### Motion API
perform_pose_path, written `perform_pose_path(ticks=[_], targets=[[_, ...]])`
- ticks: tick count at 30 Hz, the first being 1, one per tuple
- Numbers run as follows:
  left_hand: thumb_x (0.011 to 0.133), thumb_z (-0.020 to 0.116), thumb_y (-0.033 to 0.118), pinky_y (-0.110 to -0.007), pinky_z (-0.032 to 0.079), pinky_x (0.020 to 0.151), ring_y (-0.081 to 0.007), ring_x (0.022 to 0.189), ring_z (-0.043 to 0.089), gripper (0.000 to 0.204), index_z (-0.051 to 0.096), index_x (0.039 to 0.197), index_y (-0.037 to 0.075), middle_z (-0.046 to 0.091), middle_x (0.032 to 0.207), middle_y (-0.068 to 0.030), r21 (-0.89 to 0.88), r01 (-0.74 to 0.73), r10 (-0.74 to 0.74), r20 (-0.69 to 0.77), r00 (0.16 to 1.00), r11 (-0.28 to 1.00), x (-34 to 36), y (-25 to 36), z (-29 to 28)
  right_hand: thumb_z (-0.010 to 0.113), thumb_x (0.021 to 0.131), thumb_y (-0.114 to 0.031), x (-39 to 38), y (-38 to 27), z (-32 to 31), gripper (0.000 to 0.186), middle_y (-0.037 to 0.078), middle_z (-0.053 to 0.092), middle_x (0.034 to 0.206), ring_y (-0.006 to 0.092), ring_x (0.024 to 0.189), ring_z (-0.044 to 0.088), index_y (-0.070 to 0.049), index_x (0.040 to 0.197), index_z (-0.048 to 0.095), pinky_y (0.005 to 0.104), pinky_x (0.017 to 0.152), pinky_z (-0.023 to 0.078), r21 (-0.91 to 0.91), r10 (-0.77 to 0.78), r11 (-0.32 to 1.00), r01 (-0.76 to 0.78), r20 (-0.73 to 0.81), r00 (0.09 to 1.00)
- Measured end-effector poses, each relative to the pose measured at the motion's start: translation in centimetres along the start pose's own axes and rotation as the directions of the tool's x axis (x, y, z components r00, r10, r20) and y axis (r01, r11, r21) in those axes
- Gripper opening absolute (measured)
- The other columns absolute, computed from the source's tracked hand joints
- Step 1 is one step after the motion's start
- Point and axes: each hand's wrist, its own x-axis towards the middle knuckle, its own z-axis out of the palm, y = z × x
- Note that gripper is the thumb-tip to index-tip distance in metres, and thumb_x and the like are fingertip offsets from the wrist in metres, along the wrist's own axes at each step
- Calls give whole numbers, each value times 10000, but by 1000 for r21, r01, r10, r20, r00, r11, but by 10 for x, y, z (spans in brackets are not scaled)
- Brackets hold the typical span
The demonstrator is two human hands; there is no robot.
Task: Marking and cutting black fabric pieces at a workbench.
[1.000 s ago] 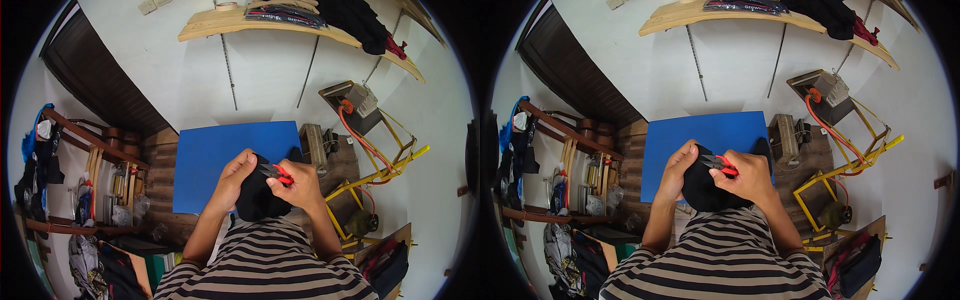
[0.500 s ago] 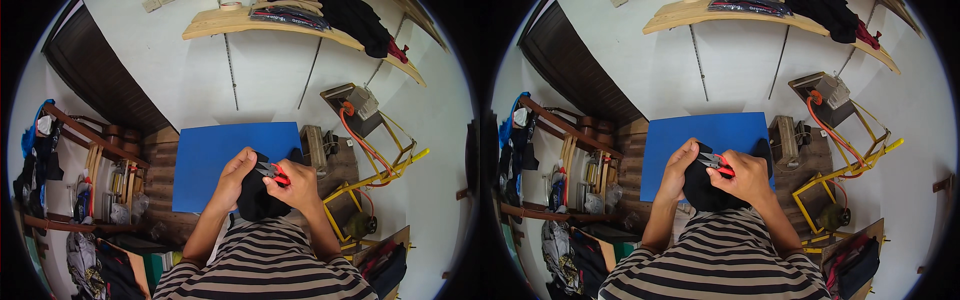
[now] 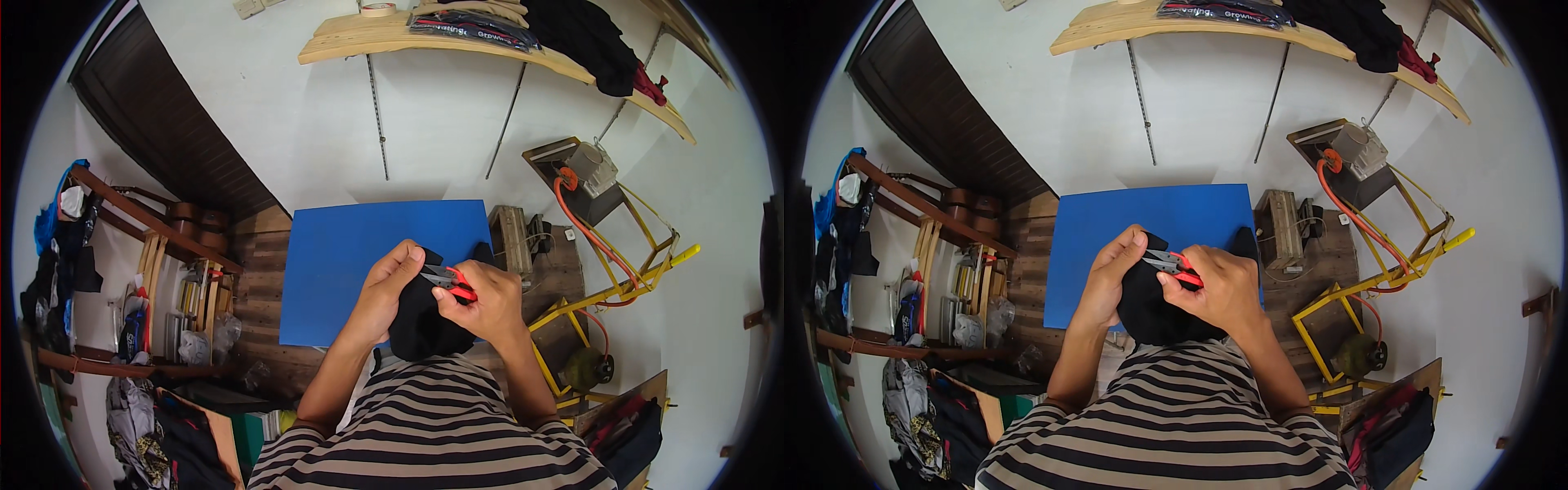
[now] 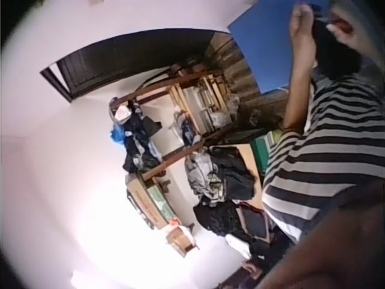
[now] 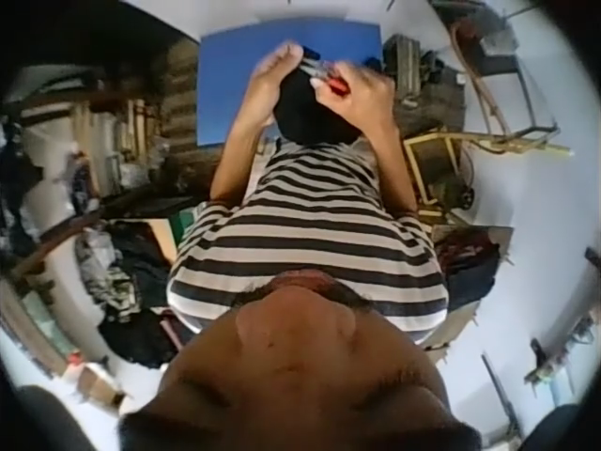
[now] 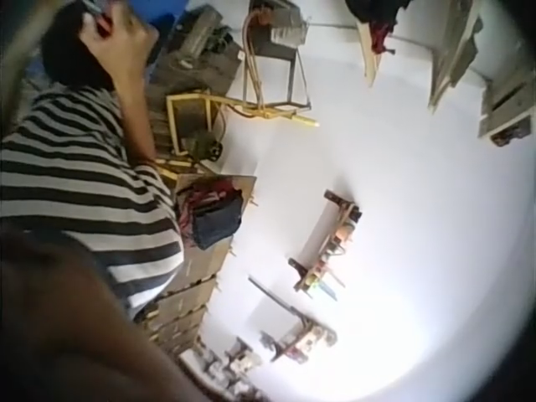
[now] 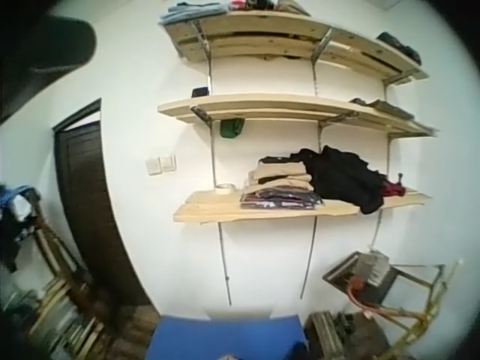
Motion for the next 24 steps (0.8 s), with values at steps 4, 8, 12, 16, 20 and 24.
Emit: perform_pose_path(ticks=[4, 8, 12, 16, 20, 24], targets=[[1011, 486, 290, -183, 369, 665, 1, 730, 433, 249, 510, 855, 97, 492, 789, 68, 25, 14, -15, 30, 999, 1000, 0, 3, 3, 760, 746, -323, -3, 3, -2, 341, 54, 529, 547, 227, 440, 537, -70, 704, 535, 323, 421, 426, -23, 0, 1000, 1, 33, 999], [1013, 480, 295, -179, 356, 665, 0, 730, 420, 252, 507, 855, 100, 480, 787, 74, 45, 5, -6, 15, 1000, 999, 3, -1, 4, 758, 742, -302, -3, 2, -4, 326, 57, 527, 543, 237, 431, 529, -66, 704, 536, 325, 418, 423, 30, 42, 999, -44, 63, 997], [1013, 479, 301, -182, 335, 651, -4, 719, 384, 251, 496, 853, 109, 438, 774, 80, 49, -20, 21, -19, 1000, 999, 4, -3, 1, 764, 736, -273, -3, -4, -9, 318, 69, 523, 525, 250, 428, 524, -55, 709, 534, 327, 420, 420, 99, 90, 989, -110, 193, 977], [1014, 478, 297, -184, 322, 642, -4, 716, 361, 242, 488, 854, 115, 414, 773, 82, 16, -34, 35, -42, 999, 999, 6, -5, 3, 767, 734, -262, -7, -3, -8, 315, 80, 523, 518, 257, 433, 529, -50, 716, 535, 331, 425, 422, 111, 121, 983, -149, 230, 966], [1015, 475, 292, -181, 318, 639, -3, 718, 361, 238, 487, 854, 117, 416, 778, 82, -7, -51, 51, -53, 997, 999, 5, -3, 6, 764, 738, -249, -5, -6, -8, 308, 84, 525, 524, 263, 437, 532, -49, 707, 532, 338, 424, 419, 157, 121, 975, -159, 228, 966], [1012, 477, 279, -192, 385, 662, -23, 735, 455, 214, 524, 897, 105, 494, 812, 53, -60, -67, 62, -91, 994, 996, 7, -8, 1, 763, 738, -238, -6, -8, -5, 302, 79, 526, 526, 255, 437, 532, -49, 703, 530, 338, 422, 415, 180, 111, 972, -149, 202, 973]])
